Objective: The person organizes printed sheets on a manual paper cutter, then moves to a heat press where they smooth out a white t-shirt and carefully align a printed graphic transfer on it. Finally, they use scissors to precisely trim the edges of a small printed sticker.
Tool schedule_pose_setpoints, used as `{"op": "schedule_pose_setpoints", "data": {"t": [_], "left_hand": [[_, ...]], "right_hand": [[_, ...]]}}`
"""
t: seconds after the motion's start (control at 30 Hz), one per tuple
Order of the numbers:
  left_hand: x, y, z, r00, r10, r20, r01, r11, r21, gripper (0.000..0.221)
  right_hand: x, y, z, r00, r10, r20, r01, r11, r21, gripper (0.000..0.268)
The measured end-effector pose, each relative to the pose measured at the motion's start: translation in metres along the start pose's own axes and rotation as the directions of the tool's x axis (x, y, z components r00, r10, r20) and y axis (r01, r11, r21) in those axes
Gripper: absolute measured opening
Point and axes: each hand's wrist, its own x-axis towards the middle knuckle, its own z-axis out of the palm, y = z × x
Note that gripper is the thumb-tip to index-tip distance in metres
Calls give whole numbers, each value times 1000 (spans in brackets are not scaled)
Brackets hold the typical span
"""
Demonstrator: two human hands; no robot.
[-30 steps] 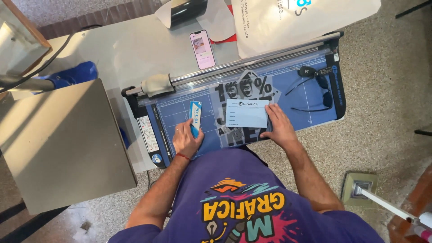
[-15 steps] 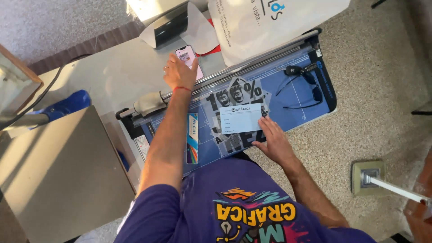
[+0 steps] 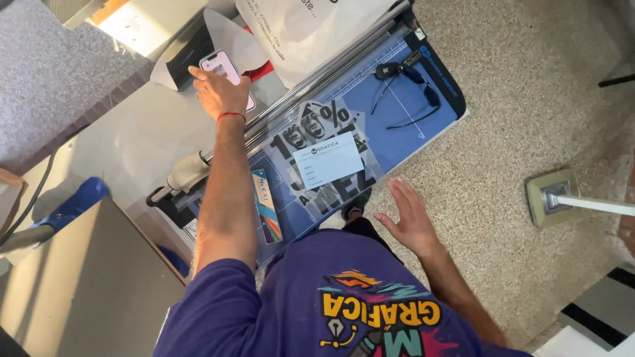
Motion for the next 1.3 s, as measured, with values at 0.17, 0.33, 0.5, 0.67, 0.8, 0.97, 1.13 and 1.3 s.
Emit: {"op": "schedule_pose_setpoints", "data": {"t": [0.17, 0.33, 0.5, 0.67, 0.8, 0.97, 1.13, 1.3], "left_hand": [[-130, 115, -109, 930, 365, -44, -368, 924, -102, 148], [-322, 236, -183, 660, 750, -41, -688, 582, -432, 104], [-437, 315, -156, 461, 879, -120, -719, 290, -632, 87], [-491, 347, -123, 341, 917, -206, -611, 50, -790, 67], [-527, 349, -65, 341, 925, -169, -568, 59, -821, 51], [-572, 337, 21, 329, 937, 115, -520, 282, -806, 49], [-584, 365, 68, 233, 949, 213, -592, 312, -743, 48], [-579, 449, 101, 152, 950, 273, -624, 307, -719, 49]], "right_hand": [[59, -19, -75, 982, 172, 78, -189, 899, 395, 94], [108, 16, -121, 997, 23, -67, 42, 573, 819, 103], [84, 109, -166, 968, 164, -191, 202, -53, 978, 87], [15, 166, -261, 948, 206, -241, 261, -77, 962, 101], [-29, 181, -331, 918, 225, -328, 344, -34, 938, 106], [-64, 239, -363, 873, 274, -403, 424, -22, 905, 107], [-67, 300, -392, 816, 347, -462, 474, 55, 879, 98], [-41, 361, -432, 734, 474, -486, 486, 133, 864, 63]]}}
